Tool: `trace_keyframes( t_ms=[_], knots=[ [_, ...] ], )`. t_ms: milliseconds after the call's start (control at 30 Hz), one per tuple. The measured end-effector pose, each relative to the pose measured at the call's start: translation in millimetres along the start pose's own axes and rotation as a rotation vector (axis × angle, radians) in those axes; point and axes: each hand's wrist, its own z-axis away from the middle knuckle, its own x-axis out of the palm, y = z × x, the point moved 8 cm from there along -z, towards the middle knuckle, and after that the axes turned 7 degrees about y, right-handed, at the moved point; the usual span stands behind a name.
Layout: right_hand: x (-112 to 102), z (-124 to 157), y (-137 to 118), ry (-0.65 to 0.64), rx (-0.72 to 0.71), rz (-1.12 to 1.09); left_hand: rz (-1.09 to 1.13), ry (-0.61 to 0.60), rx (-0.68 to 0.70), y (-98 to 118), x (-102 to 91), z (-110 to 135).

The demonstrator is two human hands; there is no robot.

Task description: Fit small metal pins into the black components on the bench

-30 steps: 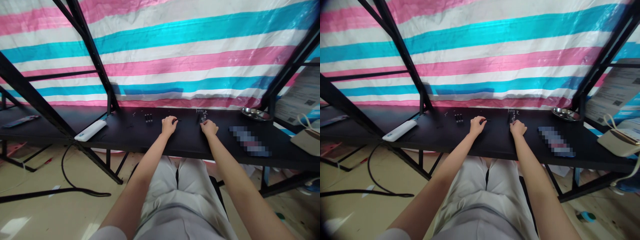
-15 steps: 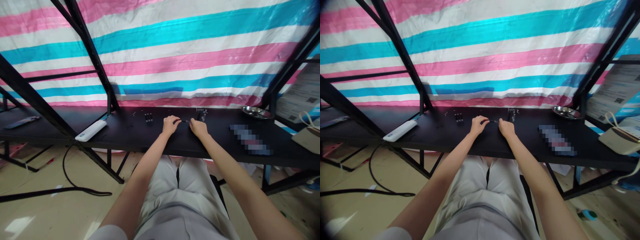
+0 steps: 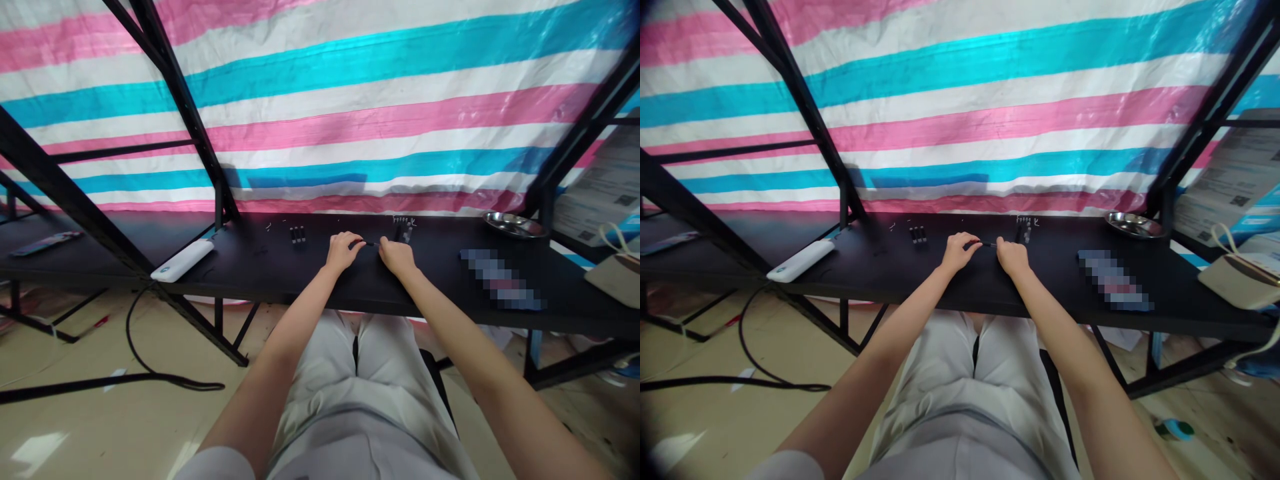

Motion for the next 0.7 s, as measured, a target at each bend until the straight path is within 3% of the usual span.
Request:
trace_keyframes(
  t_ms=[300, 700],
  knots=[
    [-3.4, 1.4, -13.2, 0.113, -0.193, -0.062, 0.014, -0.066, 0.094, 8.3, 8.9, 3.9],
    [0.5, 0.8, -9.9, 0.107, -0.176, -0.112, -0.018, -0.112, 0.098, 8.5, 13.2, 5.5]
  ],
)
